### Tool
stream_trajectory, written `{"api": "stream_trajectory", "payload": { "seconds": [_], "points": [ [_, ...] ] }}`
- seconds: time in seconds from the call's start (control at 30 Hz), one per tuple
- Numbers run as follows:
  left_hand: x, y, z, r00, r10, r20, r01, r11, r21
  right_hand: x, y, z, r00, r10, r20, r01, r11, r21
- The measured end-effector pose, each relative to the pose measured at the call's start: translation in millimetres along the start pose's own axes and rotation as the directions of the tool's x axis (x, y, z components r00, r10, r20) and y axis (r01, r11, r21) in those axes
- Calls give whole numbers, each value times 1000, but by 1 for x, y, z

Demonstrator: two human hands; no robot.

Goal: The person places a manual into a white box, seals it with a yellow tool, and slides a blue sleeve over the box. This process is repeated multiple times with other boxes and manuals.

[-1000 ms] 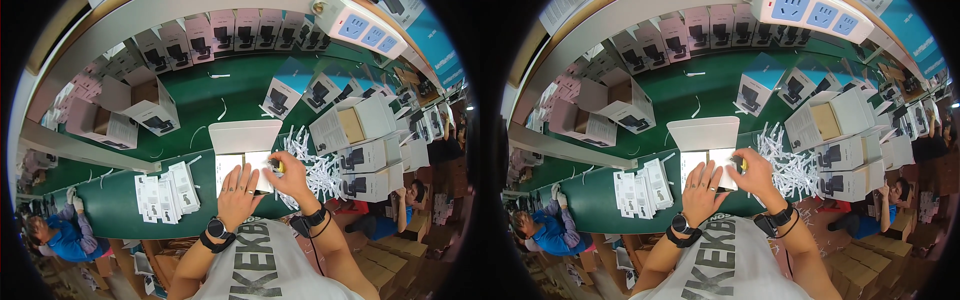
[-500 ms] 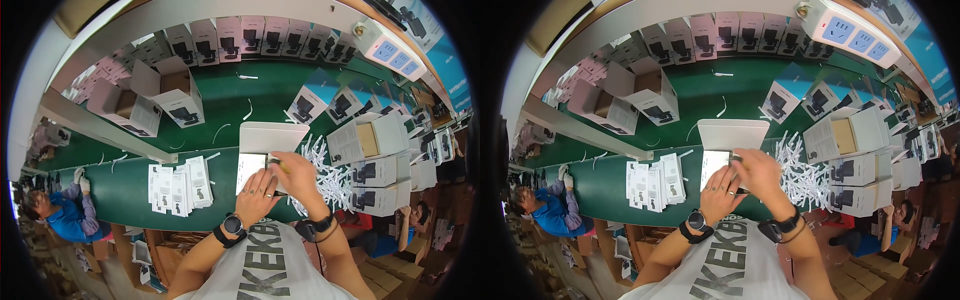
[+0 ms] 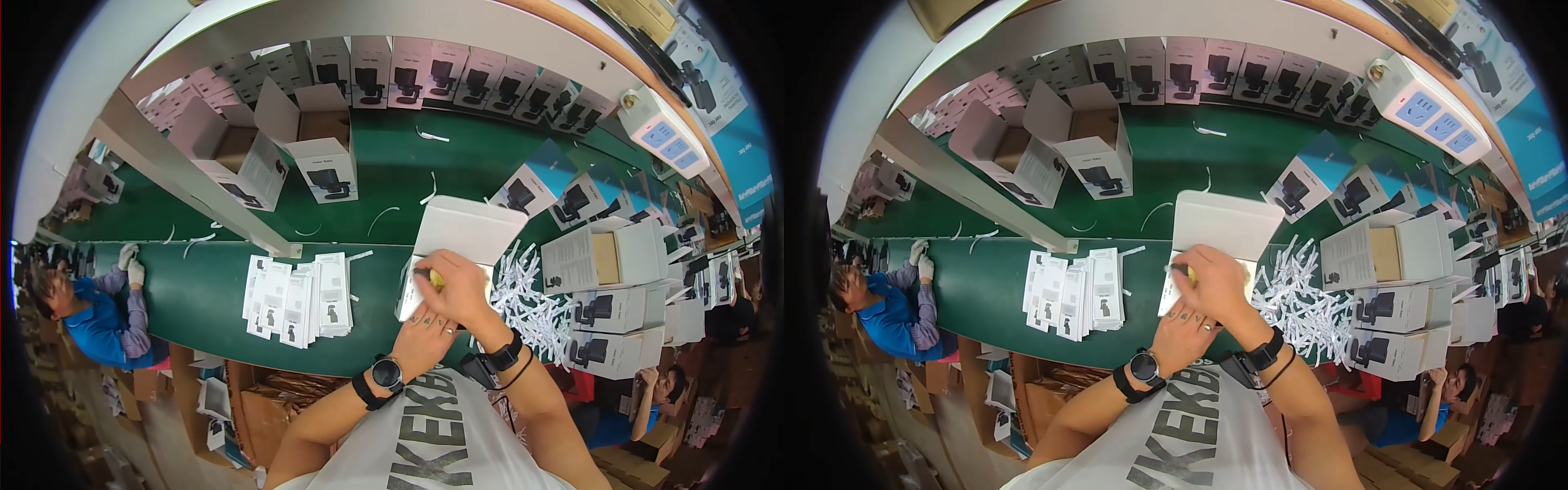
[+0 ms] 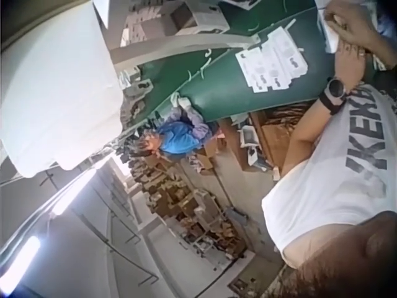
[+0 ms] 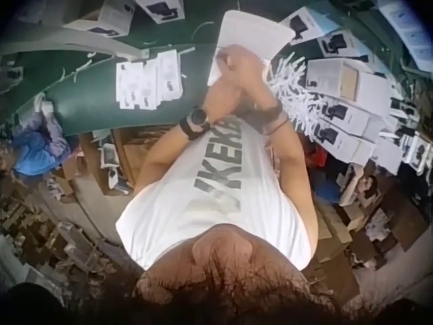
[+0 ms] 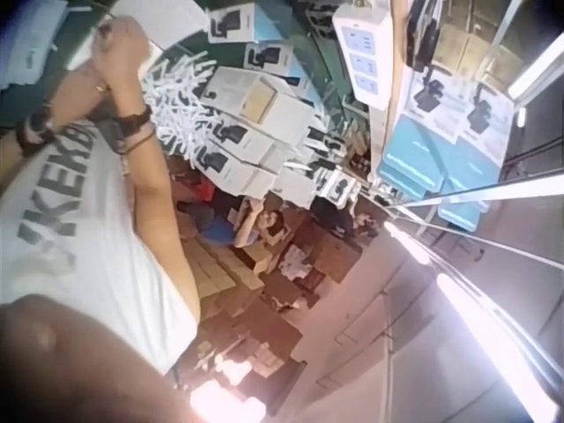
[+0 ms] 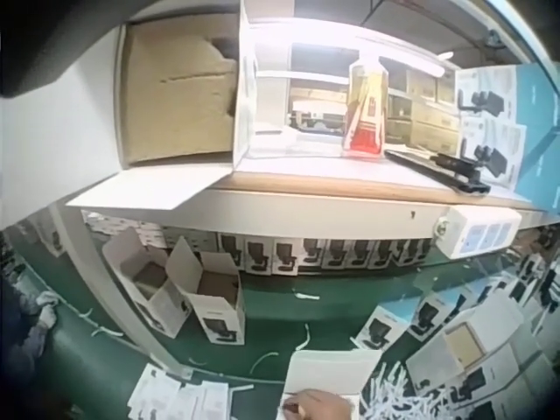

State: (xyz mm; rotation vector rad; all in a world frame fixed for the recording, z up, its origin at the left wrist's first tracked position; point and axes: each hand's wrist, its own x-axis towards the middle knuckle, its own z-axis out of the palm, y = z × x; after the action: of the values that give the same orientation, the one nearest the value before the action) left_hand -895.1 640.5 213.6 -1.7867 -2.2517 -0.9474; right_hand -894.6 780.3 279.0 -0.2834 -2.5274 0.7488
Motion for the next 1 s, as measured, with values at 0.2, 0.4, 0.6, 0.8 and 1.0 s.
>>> {"api": "stream_trajectory", "payload": {
  "seconds": [0.2, 0.4, 0.6, 0.8, 1.0],
  "points": [
    [0, -1, 3, 999, -28, 45, 28, 1000, 5, -3, 7, 8, 996, 70, 64, -71, 997, 13],
    [9, 0, -23, 998, -24, 60, 22, 999, 30, -25, 24, -82, 874, 415, -253, -394, 910, 131],
    [15, -2, -42, 994, -13, 105, 17, 999, -39, -22, 59, -122, 857, 486, -174, -483, 873, 59],
    [16, -17, -76, 953, -243, 182, 304, 777, -552, -52, 27, -108, 858, 395, 328, -512, 702, 494],
    [-5, -29, -79, 837, -439, 326, 479, 301, -825, -91, 10, -93, 877, 371, 305, -478, 732, 485]
  ]
}}
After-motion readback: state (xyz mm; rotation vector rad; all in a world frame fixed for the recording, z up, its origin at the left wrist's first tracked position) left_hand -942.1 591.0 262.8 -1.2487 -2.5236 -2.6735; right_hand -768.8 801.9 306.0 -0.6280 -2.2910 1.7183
